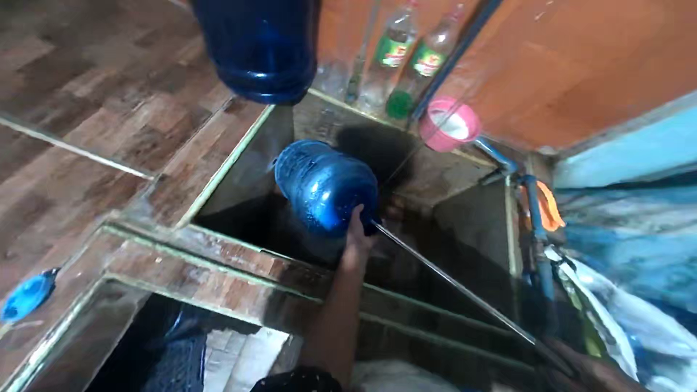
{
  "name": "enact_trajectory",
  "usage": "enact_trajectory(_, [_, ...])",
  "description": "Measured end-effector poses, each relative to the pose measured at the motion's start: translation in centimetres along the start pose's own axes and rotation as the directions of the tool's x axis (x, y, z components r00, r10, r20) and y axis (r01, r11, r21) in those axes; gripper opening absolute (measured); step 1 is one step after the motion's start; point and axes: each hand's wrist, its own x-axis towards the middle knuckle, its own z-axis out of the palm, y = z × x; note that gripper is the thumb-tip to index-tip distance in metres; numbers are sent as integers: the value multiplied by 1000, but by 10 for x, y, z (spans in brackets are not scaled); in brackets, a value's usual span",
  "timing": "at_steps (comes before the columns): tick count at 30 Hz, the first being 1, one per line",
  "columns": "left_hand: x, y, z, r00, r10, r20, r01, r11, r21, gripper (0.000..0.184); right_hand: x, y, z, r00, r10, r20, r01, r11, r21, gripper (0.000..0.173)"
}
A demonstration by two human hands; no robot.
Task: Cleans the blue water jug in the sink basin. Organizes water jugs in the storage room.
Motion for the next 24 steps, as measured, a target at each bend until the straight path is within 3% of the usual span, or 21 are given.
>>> enact_trajectory(2, [4,-3,1,1000,-10,-1,10,1000,-4,38,-10,-10,9,998,30,-55,-32,999,-19,42])
enact_trajectory(4, [6,-8,-3,999,-32,-39,36,994,99,46,-13,-16,8,964,75,-257,-101,991,-86,37])
enact_trajectory(6, [5,-13,-11,997,-36,-64,45,987,152,47,-9,-11,2,851,-51,-522,-63,978,-197,34])
enact_trajectory(7, [3,-16,-13,997,-18,-71,27,991,129,42,-7,-6,0,821,-117,-559,-21,972,-235,32])
enact_trajectory(8, [2,-20,-13,998,12,-64,-6,996,85,36,-5,-4,1,861,-109,-497,15,982,-190,29])
enact_trajectory(10, [2,-24,-7,997,73,-4,-73,996,-57,32,4,-10,16,996,-19,-83,30,990,136,27])
enact_trajectory(12, [2,-26,2,992,119,45,-109,976,-188,39,18,-25,54,938,-150,313,-49,835,548,16])
enact_trajectory(13, [3,-26,2,989,130,66,-109,963,-248,44,24,-30,72,862,-246,443,-165,690,705,12])
enact_trajectory(14, [6,-25,1,989,123,84,-93,951,-296,50,29,-32,77,821,-289,492,-231,620,750,12])
enact_trajectory(15, [10,-25,-1,990,103,100,-66,945,-319,57,34,-29,68,861,-241,448,-171,693,701,8])
enact_trajectory(17, [9,-27,-8,997,47,65,-35,984,-177,68,37,-19,27,990,-21,141,-15,969,245,22])
enact_trajectory(18, [5,-27,-4,1000,26,8,-26,999,-42,64,37,-7,15,993,10,-121,-6,999,33,26])
enact_trajectory(19, [0,-26,-1,999,13,-34,-11,999,45,55,38,5,9,944,-14,-330,-22,994,-106,25])
enact_trajectory(20, [-3,-26,-2,998,16,-53,-12,997,71,44,39,11,9,903,-49,-427,-20,988,-155,25])
enact_trajectory(21, [-4,-25,-2,998,37,-47,-35,998,59,36,35,9,12,927,-35,-375,-3,995,-99,26])
enact_trajectory(23, [-4,-25,-1,996,88,20,-87,996,-25,36,25,-8,35,998,-68,-8,68,969,239,27])
enact_trajectory(24, [-3,-27,-1,992,106,72,-99,991,-95,39,22,-14,51,974,-134,183,46,906,421,20])
